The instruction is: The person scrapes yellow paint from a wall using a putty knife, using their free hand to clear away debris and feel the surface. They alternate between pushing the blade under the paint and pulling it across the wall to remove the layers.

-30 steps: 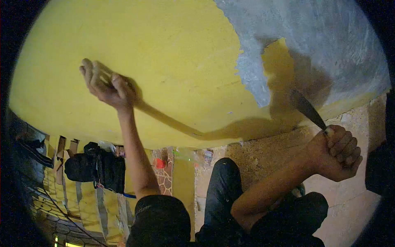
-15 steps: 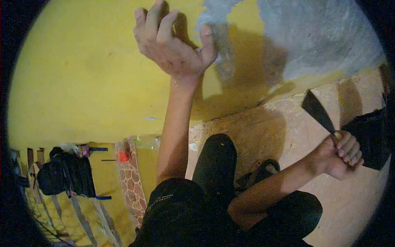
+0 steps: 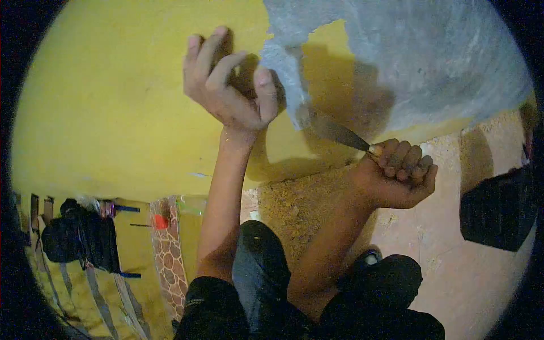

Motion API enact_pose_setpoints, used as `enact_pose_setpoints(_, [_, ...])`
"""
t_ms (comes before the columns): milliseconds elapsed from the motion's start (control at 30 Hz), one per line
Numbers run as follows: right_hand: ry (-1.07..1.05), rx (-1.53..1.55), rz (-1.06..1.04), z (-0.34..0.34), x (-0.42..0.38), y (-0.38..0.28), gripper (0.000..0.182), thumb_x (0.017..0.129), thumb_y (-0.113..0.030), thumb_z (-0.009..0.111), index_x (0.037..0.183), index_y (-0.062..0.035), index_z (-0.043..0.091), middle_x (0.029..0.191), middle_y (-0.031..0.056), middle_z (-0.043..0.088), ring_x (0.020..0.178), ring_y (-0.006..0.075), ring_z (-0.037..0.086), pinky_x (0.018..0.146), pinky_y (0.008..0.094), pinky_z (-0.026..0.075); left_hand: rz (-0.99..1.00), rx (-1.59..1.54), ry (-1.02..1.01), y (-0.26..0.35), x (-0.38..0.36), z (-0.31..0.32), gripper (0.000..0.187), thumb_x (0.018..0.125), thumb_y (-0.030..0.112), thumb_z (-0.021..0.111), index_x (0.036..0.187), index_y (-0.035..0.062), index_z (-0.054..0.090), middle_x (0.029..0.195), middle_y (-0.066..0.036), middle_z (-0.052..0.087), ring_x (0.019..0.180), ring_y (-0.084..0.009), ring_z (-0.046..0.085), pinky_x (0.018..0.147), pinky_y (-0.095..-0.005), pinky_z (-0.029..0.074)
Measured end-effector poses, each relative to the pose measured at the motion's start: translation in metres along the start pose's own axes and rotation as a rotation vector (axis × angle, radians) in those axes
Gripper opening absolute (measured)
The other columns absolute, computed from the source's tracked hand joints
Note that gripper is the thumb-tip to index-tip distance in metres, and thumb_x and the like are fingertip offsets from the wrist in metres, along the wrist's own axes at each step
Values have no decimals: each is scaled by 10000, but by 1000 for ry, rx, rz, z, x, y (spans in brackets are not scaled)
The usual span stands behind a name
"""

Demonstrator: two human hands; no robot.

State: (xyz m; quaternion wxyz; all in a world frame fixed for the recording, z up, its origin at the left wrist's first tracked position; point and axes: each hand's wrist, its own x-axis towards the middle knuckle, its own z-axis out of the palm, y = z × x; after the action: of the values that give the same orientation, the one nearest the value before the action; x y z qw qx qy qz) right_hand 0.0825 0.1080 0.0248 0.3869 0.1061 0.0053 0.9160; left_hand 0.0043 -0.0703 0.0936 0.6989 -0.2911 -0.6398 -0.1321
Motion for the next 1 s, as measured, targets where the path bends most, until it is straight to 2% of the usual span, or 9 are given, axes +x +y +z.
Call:
enact_pose_setpoints(100, [-63,48,57,-4,1,11,383,916,-256,390,550,-182,300,469,-24,296,386,95,250,366,237,247,79,-49,-248,-3,-5,-24,293,821,269,586,1024,72,510,1169,-162,550,1156,-368,449,991,-454,299])
enact_pose_setpoints(167, [7,114,74,-3,2,16,377,928,-273,371,570,-163,330,465,-10,309,371,100,260,353,239,252,73,-41,-294,-2,-16,-46,311,803,270,611,1035,82,520,1176,-145,552,1185,-353,439,996,-454,296])
enact_pose_setpoints(267, [74,110,75,3,5,23,382,930,-274,360,566,-163,325,456,-8,313,359,95,254,347,241,239,71,252,-580,6,-25,-76,436,772,317,643,1120,100,494,1225,-127,521,1237,-340,394,1042,-464,225])
enact_pose_setpoints(467, [54,-43,50,17,-2,32,402,935,-309,339,558,-172,319,447,-8,309,351,92,253,358,236,244,260,358,-556,-13,-43,-70,674,738,469,652,1247,100,411,1317,-144,426,1297,-345,307,1071,-483,146])
enact_pose_setpoints(733, [4,-2,68,28,-4,41,380,933,-308,327,577,-175,324,452,-12,317,346,88,244,356,228,228,249,332,-596,-13,-38,-74,640,732,473,655,1207,107,432,1290,-163,430,1276,-366,307,1073,-469,130])
enact_pose_setpoints(800, [802,-549,-183,54,-2,54,361,930,-306,325,602,-160,352,468,-2,334,356,94,262,374,234,256,232,318,-598,-13,-36,-76,615,731,461,657,1189,110,444,1290,-164,427,1262,-364,320,1073,-464,124])
enact_pose_setpoints(833, [787,-553,-186,46,-6,52,361,930,-306,325,602,-160,352,468,-2,334,356,94,262,374,234,256,221,291,-580,-12,-32,-74,593,734,447,656,1175,107,451,1277,-168,431,1250,-356,329,1062,-468,158])
enact_pose_setpoints(900, [-69,59,119,26,-13,46,326,914,-308,352,628,-157,386,494,20,373,376,113,290,403,258,284,226,245,-553,-17,-18,-70,572,736,433,656,1161,105,459,1264,-172,434,1237,-349,337,1050,-472,193])
enact_pose_setpoints(1000, [-104,8,50,22,-14,25,313,903,-304,373,635,-147,405,515,31,400,395,122,313,420,272,296,235,97,-358,-30,15,-54,474,768,349,642,1105,68,463,1198,-190,465,1183,-335,402,1001,-470,308])
